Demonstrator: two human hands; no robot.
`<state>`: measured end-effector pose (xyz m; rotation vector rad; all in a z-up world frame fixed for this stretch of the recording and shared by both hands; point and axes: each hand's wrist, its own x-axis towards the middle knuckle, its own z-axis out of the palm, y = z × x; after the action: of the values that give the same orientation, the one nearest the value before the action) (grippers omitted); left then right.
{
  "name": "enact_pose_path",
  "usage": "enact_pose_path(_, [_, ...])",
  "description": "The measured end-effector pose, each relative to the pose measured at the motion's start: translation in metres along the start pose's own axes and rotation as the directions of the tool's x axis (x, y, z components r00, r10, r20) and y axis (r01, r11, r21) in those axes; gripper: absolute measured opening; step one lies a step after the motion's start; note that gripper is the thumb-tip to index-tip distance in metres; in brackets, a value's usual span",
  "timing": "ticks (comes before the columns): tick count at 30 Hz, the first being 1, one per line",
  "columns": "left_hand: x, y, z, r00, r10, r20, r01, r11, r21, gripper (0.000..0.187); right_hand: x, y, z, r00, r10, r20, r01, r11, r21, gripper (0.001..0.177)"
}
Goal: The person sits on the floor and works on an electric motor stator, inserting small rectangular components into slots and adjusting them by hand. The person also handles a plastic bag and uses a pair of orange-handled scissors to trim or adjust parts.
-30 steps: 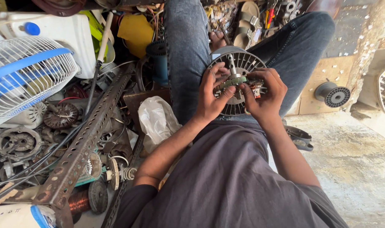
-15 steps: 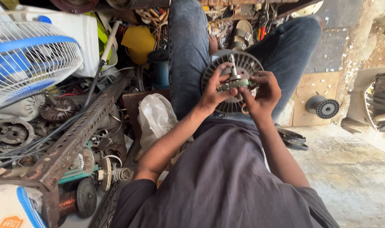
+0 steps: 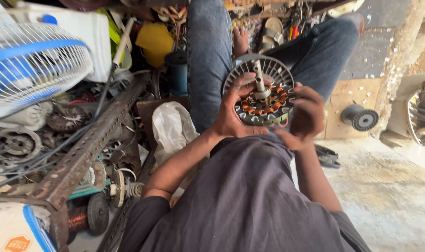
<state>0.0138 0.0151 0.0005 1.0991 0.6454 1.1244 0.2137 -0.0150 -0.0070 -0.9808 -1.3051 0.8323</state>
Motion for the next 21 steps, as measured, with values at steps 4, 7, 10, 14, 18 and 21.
enact_pose_path(4, [0.023,0.003,-0.009,0.989,0.151,0.003,-0.149,0.975,0.163,0.107,0.001,0.000,-0.022,0.961,0.276,0.009,-0.226,0.803,-0.551,0.060])
enact_pose_path(7, [0.033,0.004,-0.018,0.974,0.227,0.002,-0.213,0.911,0.354,0.106,-0.018,0.001,-0.016,0.894,0.442,0.075,-0.232,0.600,-0.765,0.100])
enact_pose_path(10, [0.040,0.003,-0.031,0.913,0.403,0.055,-0.327,0.646,0.690,0.109,-0.044,0.004,-0.012,0.894,0.445,0.047,-0.239,0.562,-0.792,0.093])
enact_pose_path(14, [0.045,0.006,-0.041,0.890,0.446,0.096,-0.367,0.575,0.732,0.107,-0.058,0.009,-0.031,0.852,0.524,-0.021,-0.394,0.613,-0.685,0.074])
enact_pose_path(18, [0.043,0.009,-0.045,0.878,0.463,0.123,-0.383,0.526,0.759,0.106,-0.026,0.003,-0.067,0.896,0.444,-0.022,-0.367,0.710,-0.601,0.052])
enact_pose_path(21, [0.039,0.007,-0.050,0.887,0.441,0.134,-0.383,0.543,0.748,0.107,0.038,0.053,-0.073,0.962,0.250,0.110,-0.128,0.767,-0.628,0.042])
